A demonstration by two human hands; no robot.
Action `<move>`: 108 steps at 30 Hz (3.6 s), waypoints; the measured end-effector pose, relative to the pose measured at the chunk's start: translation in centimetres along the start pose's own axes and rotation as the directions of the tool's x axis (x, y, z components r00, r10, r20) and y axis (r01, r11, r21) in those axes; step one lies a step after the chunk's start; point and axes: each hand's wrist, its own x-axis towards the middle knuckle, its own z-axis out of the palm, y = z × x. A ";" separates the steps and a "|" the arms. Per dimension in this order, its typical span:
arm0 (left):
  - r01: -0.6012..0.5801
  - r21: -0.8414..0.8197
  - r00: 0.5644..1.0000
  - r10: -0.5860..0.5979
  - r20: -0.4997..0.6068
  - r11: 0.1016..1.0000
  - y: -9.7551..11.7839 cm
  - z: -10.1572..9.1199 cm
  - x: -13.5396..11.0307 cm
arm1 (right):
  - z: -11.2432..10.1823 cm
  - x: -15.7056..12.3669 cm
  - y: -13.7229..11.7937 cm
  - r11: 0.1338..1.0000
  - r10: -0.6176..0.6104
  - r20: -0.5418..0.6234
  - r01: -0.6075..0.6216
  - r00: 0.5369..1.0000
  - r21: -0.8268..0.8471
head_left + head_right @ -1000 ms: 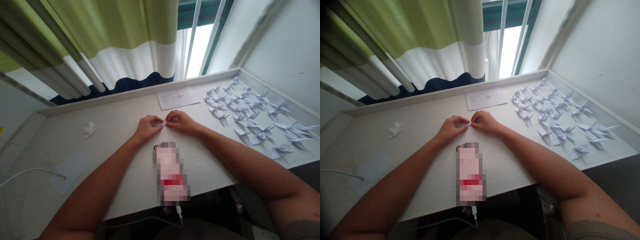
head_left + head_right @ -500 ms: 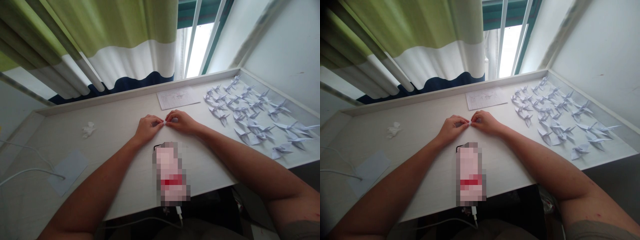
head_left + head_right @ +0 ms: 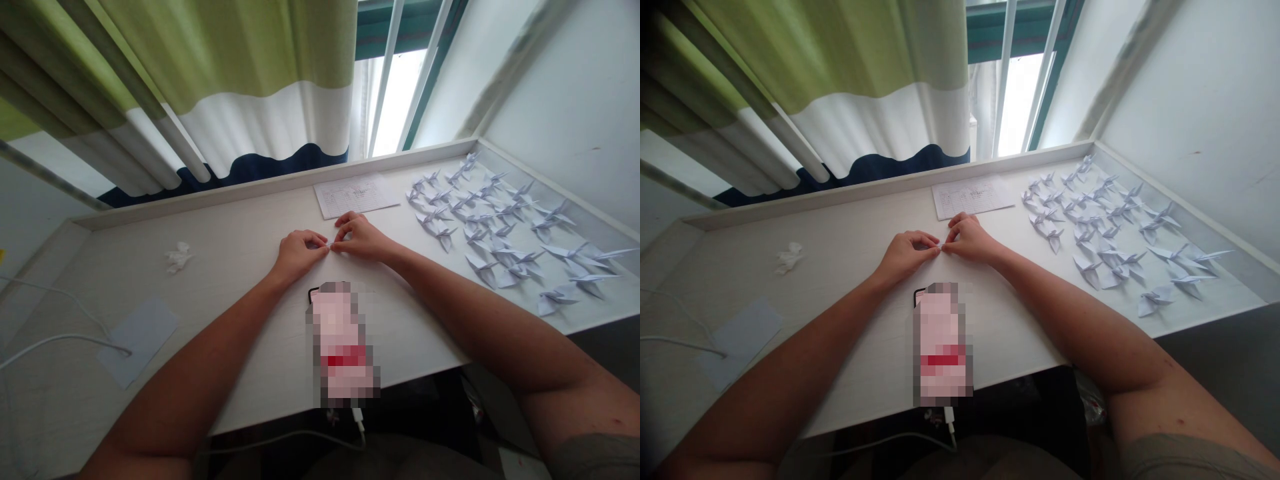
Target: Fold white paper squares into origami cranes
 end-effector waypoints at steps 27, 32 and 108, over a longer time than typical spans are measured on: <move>0.009 0.007 1.000 -0.009 0.027 1.000 -0.2 0.0 0.4 | -0.4 0.9 -0.4 0.997 0.075 0.070 -0.076 0.995 0.004; 0.031 -0.031 0.999 -0.030 0.017 0.999 -0.4 0.1 0.5 | -1.5 0.5 0.1 0.942 0.195 0.030 -0.195 0.980 0.274; -0.299 0.304 0.952 0.306 0.027 0.904 -0.2 0.2 -0.8 | -1.8 -0.8 1.0 0.956 -0.287 0.110 0.292 0.952 -0.031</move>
